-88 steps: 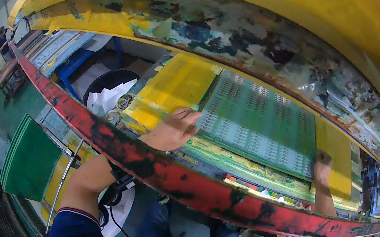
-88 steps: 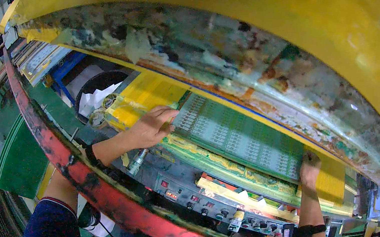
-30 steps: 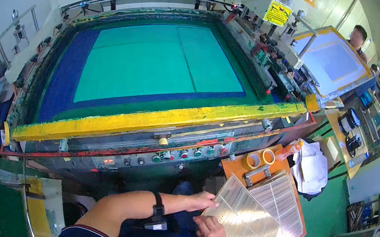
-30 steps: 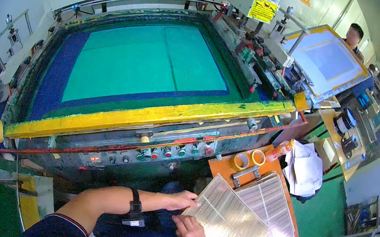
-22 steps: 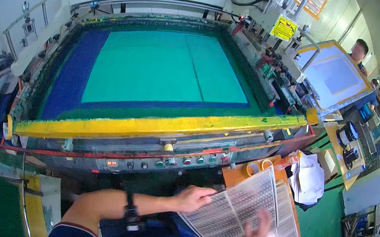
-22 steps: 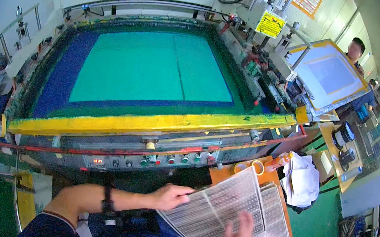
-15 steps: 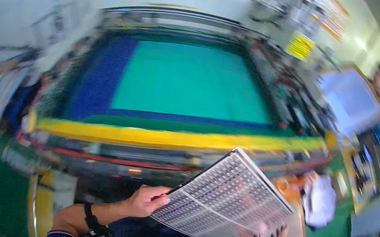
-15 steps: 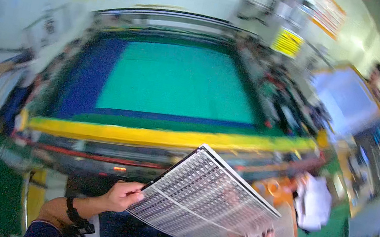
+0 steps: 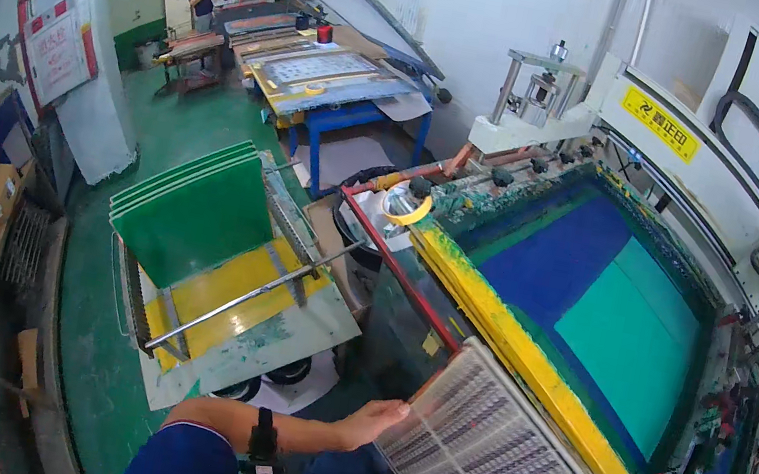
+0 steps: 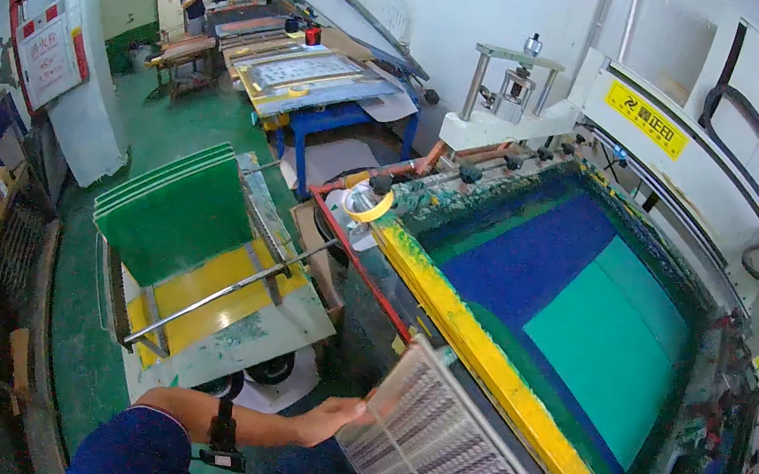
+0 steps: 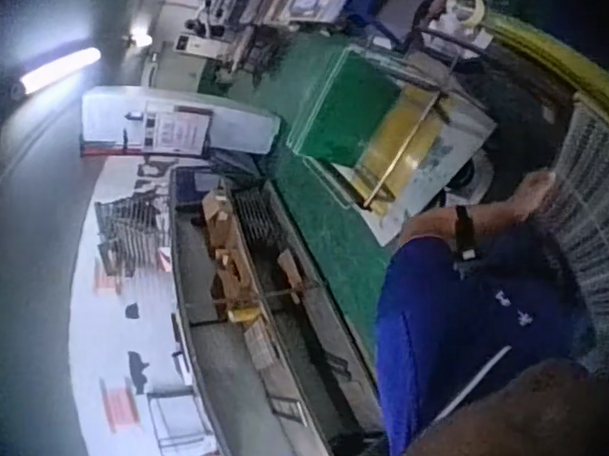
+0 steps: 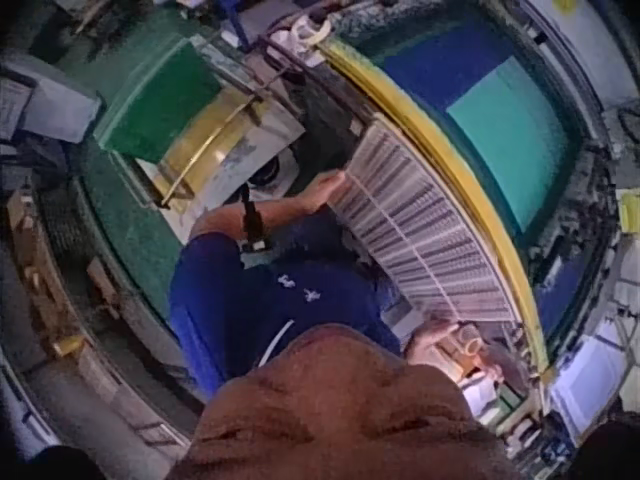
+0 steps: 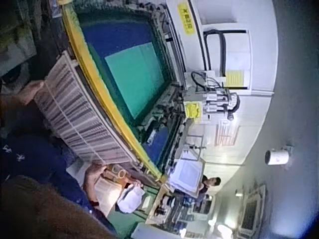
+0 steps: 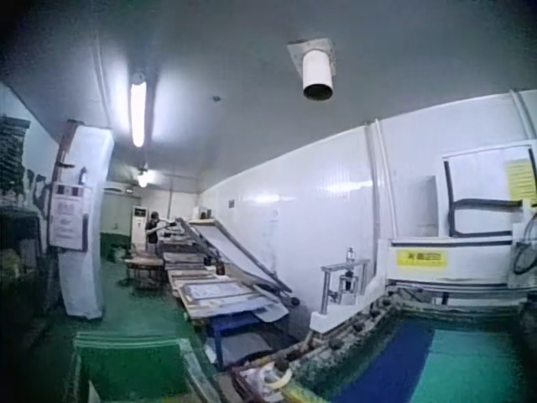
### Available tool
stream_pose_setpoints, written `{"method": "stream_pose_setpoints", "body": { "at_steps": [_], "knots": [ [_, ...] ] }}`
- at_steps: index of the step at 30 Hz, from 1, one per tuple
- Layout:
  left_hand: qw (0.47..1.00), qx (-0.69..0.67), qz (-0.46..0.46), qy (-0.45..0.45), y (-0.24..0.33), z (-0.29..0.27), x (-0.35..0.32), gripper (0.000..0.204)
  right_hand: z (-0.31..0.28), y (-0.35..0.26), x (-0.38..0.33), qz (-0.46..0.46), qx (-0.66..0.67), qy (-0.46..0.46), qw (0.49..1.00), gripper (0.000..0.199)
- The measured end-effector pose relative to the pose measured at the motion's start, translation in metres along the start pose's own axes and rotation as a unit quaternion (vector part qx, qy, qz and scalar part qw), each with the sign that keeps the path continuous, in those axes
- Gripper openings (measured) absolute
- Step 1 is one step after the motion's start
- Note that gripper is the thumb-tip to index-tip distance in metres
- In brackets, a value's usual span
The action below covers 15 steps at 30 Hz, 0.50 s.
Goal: Operating a semi-automatic screen printing machine to apply solder mask or ink to circuit boards.
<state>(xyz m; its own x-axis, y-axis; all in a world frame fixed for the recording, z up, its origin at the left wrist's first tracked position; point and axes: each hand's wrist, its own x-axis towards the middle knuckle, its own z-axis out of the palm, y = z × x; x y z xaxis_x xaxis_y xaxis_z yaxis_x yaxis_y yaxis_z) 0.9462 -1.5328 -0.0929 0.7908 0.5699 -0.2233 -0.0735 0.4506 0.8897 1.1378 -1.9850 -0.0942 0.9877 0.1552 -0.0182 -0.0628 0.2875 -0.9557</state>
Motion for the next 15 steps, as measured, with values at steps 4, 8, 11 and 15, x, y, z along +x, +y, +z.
{"method": "stream_pose_setpoints", "body": {
  "at_steps": [4, 8, 11, 15],
  "knots": [
    [0.999, -0.004, -0.039, -0.026, -0.009, -0.001, 0.007, 0.035, -0.021, 0.006, -0.011, -0.032, -0.169, -0.049, 0.984, 0.052],
    [0.989, 0.128, 0.043, 0.055, -0.024, -0.025, 0.012, 0.019, 0.011, -0.009, -0.018, -0.029, -0.424, -0.092, 0.9, 0.055],
    [0.99, 0.075, 0.108, 0.056, -0.023, -0.042, 0.013, 0.023, 0.059, -0.029, -0.013, 0.086, -0.538, -0.173, 0.82, 0.051],
    [0.986, 0.08, 0.131, 0.059, -0.016, -0.015, 0.028, 0.025, 0.055, -0.029, -0.02, 0.077, -0.606, -0.139, 0.78, 0.043]
  ]
}}
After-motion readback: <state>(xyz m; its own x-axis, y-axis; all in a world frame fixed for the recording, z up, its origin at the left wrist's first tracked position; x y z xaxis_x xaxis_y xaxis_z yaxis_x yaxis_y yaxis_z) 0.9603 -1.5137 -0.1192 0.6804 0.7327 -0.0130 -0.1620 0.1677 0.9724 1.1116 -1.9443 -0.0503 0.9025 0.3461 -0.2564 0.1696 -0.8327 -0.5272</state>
